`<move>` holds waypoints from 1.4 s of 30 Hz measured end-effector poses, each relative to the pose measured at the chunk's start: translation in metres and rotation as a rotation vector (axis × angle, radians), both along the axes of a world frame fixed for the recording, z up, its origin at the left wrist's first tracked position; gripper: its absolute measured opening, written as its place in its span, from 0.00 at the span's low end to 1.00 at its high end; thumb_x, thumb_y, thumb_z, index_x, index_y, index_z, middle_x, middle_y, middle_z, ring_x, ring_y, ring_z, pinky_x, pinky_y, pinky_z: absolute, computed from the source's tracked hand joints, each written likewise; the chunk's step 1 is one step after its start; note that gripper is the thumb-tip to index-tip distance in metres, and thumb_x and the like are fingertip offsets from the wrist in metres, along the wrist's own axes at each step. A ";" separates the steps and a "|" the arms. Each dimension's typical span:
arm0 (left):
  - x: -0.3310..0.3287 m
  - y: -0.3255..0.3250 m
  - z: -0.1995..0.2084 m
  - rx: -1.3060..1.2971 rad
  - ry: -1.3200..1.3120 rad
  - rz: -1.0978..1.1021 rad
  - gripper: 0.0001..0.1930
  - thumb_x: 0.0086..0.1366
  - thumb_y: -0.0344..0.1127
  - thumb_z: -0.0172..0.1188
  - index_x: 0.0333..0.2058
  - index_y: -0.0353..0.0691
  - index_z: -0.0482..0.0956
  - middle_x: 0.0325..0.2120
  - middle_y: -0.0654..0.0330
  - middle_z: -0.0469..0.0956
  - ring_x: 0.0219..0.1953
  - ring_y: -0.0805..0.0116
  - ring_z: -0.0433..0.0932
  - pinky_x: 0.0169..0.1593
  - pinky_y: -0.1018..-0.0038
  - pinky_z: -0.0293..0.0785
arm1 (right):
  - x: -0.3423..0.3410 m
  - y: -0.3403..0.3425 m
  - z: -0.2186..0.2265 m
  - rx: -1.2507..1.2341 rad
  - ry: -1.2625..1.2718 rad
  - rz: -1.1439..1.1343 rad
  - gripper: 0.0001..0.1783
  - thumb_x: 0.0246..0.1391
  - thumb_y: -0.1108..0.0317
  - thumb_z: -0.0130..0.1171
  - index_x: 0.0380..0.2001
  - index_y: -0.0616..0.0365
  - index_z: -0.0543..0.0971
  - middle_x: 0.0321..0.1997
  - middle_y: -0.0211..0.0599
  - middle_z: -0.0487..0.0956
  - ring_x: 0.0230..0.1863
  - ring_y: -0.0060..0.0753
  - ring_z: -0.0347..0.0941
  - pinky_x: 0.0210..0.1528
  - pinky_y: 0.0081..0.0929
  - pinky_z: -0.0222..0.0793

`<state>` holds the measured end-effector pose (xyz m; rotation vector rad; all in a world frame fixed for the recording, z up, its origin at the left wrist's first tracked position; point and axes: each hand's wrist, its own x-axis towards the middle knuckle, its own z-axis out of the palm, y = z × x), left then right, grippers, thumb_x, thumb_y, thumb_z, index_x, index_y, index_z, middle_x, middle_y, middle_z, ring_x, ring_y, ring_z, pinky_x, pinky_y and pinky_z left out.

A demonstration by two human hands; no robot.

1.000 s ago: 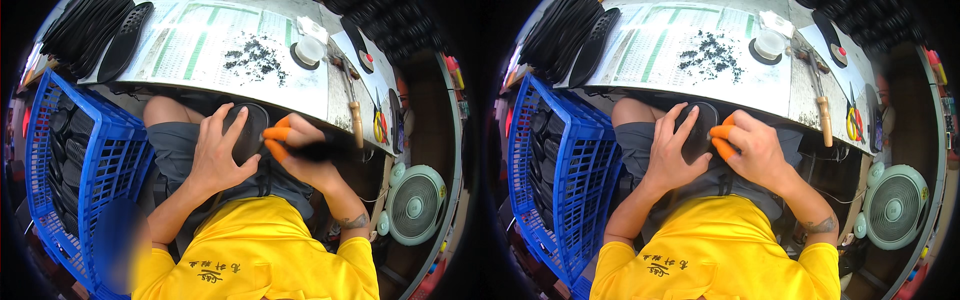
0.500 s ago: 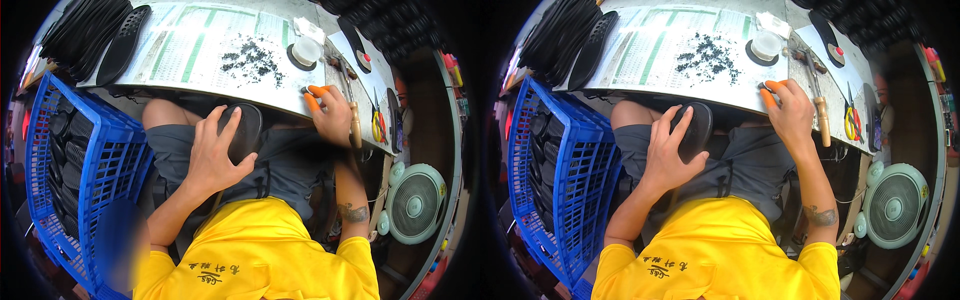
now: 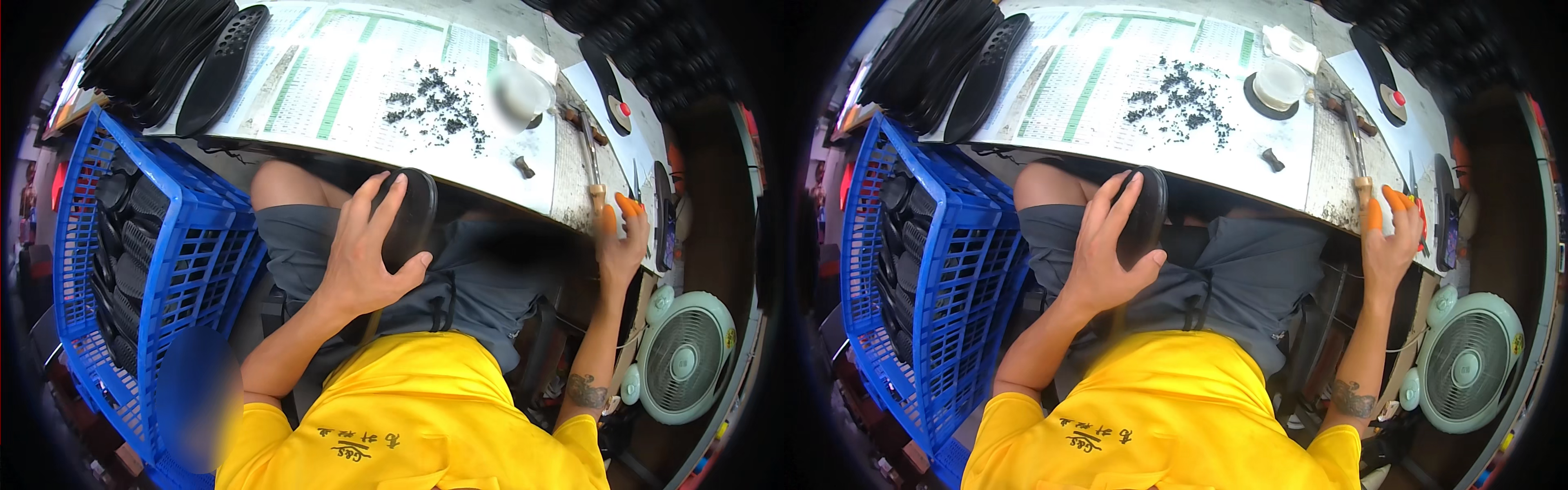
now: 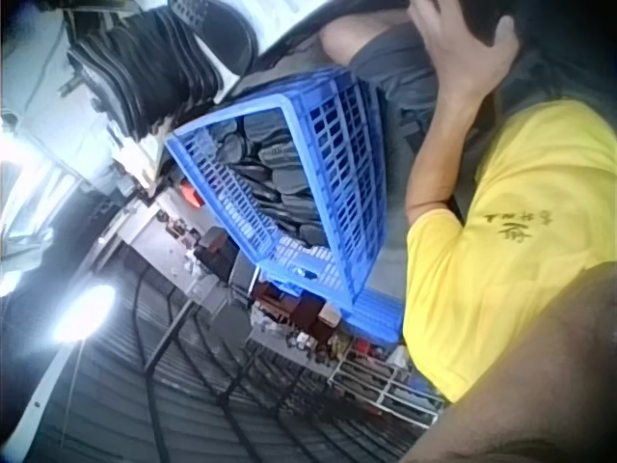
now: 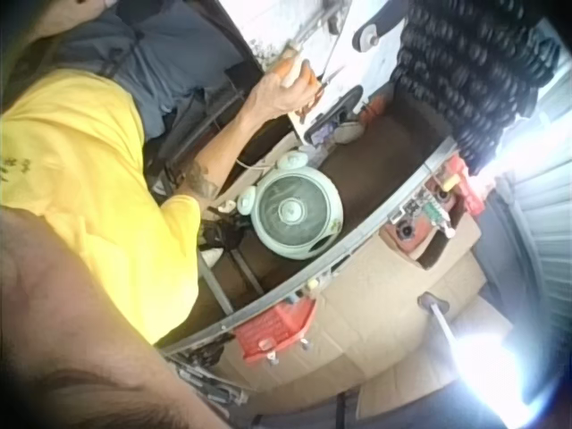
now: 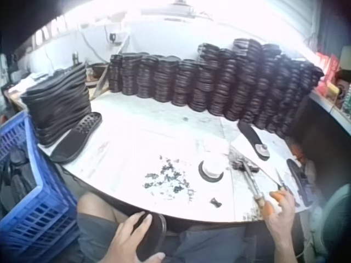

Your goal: Applying adhesive to the edges of shoe soles using a small applicator tool in a factory setting.

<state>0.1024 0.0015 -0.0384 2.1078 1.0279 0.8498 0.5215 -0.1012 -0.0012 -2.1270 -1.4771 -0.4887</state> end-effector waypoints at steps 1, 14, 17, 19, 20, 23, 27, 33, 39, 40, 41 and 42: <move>-0.004 0.001 -0.002 -0.002 -0.004 -0.003 0.50 0.58 0.38 0.77 0.79 0.37 0.67 0.75 0.37 0.65 0.75 0.33 0.67 0.76 0.50 0.66 | 0.003 0.000 -0.006 0.023 0.001 0.006 0.16 0.66 0.73 0.72 0.56 0.60 0.88 0.55 0.46 0.84 0.58 0.54 0.80 0.62 0.42 0.74; -0.137 0.036 0.110 -0.412 -1.497 0.055 0.50 0.71 0.60 0.62 0.77 0.24 0.62 0.72 0.34 0.72 0.71 0.37 0.77 0.70 0.37 0.80 | 0.111 -0.029 -0.091 -0.072 0.671 0.010 0.21 0.83 0.62 0.59 0.67 0.65 0.82 0.60 0.37 0.83 0.57 0.28 0.77 0.62 0.26 0.71; -0.227 0.043 0.110 -0.269 -1.227 0.395 0.43 0.77 0.50 0.59 0.79 0.24 0.60 0.76 0.29 0.67 0.74 0.31 0.74 0.72 0.34 0.77 | 0.112 -0.027 -0.095 -0.043 0.676 0.027 0.21 0.83 0.62 0.58 0.67 0.65 0.82 0.60 0.39 0.83 0.58 0.30 0.76 0.65 0.27 0.70; -0.304 0.044 0.103 -0.291 -1.270 0.527 0.35 0.78 0.46 0.58 0.74 0.25 0.70 0.68 0.35 0.79 0.67 0.37 0.82 0.71 0.41 0.80 | 0.104 -0.019 -0.090 -0.027 0.666 0.023 0.21 0.84 0.62 0.57 0.67 0.65 0.82 0.60 0.40 0.83 0.59 0.30 0.76 0.66 0.28 0.70; -0.319 0.044 0.123 -0.195 -1.265 0.662 0.31 0.78 0.44 0.59 0.70 0.27 0.75 0.64 0.39 0.83 0.63 0.40 0.85 0.69 0.44 0.82 | 0.104 -0.020 -0.093 -0.034 0.663 0.052 0.21 0.84 0.62 0.56 0.67 0.65 0.82 0.60 0.40 0.83 0.60 0.31 0.76 0.67 0.28 0.69; -0.348 0.062 0.157 -0.004 -1.273 0.877 0.23 0.78 0.41 0.62 0.62 0.29 0.84 0.58 0.47 0.89 0.57 0.49 0.90 0.65 0.50 0.86 | 0.110 -0.027 -0.092 -0.031 0.610 0.080 0.21 0.85 0.62 0.54 0.67 0.67 0.81 0.61 0.40 0.83 0.60 0.31 0.76 0.69 0.28 0.68; -0.383 0.092 0.201 0.099 -1.225 0.839 0.22 0.78 0.40 0.62 0.61 0.29 0.85 0.57 0.46 0.89 0.57 0.49 0.90 0.63 0.51 0.87 | 0.094 -0.018 -0.072 -0.031 0.761 0.063 0.22 0.86 0.60 0.52 0.67 0.67 0.81 0.62 0.40 0.83 0.62 0.32 0.77 0.70 0.29 0.68; -0.426 0.146 0.255 0.132 -0.679 0.486 0.23 0.76 0.33 0.71 0.65 0.29 0.80 0.58 0.53 0.87 0.58 0.59 0.86 0.66 0.60 0.81 | 0.114 -0.024 -0.077 -0.029 0.815 0.032 0.25 0.85 0.57 0.53 0.68 0.67 0.82 0.65 0.39 0.84 0.63 0.31 0.79 0.70 0.28 0.71; -0.416 0.210 0.239 0.041 1.390 0.622 0.27 0.62 0.26 0.69 0.60 0.53 0.88 0.57 0.53 0.85 0.65 0.47 0.79 0.68 0.45 0.74 | 0.139 -0.026 -0.095 0.038 0.905 0.077 0.26 0.86 0.56 0.53 0.67 0.68 0.82 0.65 0.41 0.84 0.63 0.32 0.80 0.68 0.28 0.73; -0.399 0.222 0.208 0.053 1.581 0.536 0.28 0.59 0.23 0.70 0.56 0.58 0.90 0.58 0.64 0.82 0.74 0.49 0.69 0.73 0.33 0.66 | 0.141 -0.029 -0.094 0.057 0.916 0.078 0.26 0.86 0.56 0.53 0.67 0.68 0.82 0.65 0.41 0.85 0.63 0.32 0.81 0.68 0.29 0.74; -0.387 0.235 0.181 0.003 1.642 0.486 0.28 0.62 0.24 0.68 0.59 0.59 0.90 0.64 0.62 0.80 0.77 0.45 0.66 0.76 0.27 0.60 | 0.142 -0.031 -0.092 0.067 0.907 0.072 0.26 0.86 0.56 0.53 0.67 0.68 0.82 0.65 0.41 0.85 0.63 0.32 0.81 0.68 0.29 0.74; -0.394 0.248 0.151 0.017 1.723 0.460 0.30 0.63 0.28 0.70 0.64 0.60 0.88 0.72 0.59 0.76 0.78 0.43 0.65 0.75 0.27 0.59 | 0.142 -0.028 -0.091 0.029 0.900 0.052 0.26 0.85 0.56 0.53 0.68 0.68 0.81 0.64 0.41 0.85 0.63 0.33 0.81 0.68 0.29 0.74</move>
